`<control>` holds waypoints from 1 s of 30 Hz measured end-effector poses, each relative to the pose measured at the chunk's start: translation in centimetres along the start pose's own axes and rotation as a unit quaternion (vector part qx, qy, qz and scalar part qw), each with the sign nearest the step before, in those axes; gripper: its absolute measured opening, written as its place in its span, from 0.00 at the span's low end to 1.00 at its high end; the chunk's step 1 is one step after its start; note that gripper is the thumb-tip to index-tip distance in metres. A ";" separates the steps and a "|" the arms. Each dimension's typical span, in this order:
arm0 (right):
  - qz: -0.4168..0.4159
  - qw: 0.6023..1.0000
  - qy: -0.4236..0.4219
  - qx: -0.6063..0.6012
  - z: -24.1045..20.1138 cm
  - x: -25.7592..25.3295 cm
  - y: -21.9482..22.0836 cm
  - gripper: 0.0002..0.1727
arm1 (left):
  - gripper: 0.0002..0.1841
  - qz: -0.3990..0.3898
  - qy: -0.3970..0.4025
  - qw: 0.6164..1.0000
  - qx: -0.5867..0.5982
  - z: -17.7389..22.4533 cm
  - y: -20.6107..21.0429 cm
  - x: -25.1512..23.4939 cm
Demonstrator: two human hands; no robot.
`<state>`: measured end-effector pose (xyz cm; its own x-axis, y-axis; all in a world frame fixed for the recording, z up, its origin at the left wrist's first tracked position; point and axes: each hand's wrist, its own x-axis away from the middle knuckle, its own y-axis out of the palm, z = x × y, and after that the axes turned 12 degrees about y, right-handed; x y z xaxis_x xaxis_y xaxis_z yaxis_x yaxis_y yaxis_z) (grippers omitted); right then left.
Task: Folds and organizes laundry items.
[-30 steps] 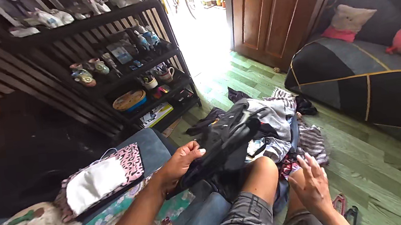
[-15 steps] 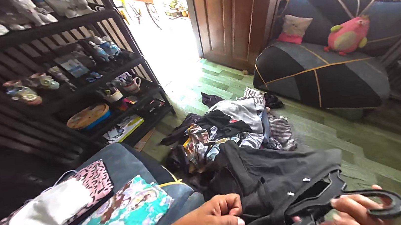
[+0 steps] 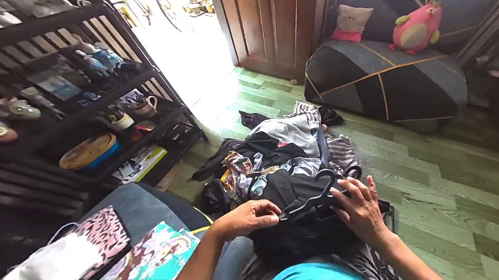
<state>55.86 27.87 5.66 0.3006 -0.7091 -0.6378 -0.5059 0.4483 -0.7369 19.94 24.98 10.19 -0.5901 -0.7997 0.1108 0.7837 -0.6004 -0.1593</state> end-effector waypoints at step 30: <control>-0.371 0.774 0.307 -0.412 3.1 -1.4 -2.8 0.06 | 0.04 0.249 0.231 0.912 -0.231 -4.5 -0.2 4.4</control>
<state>59.34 29.32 7.88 0.4419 -0.8432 0.3063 -0.7979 -0.5254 -0.2954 16.34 21.62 6.32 -0.2856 -0.8197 -0.4965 0.8747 -0.0111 -0.4846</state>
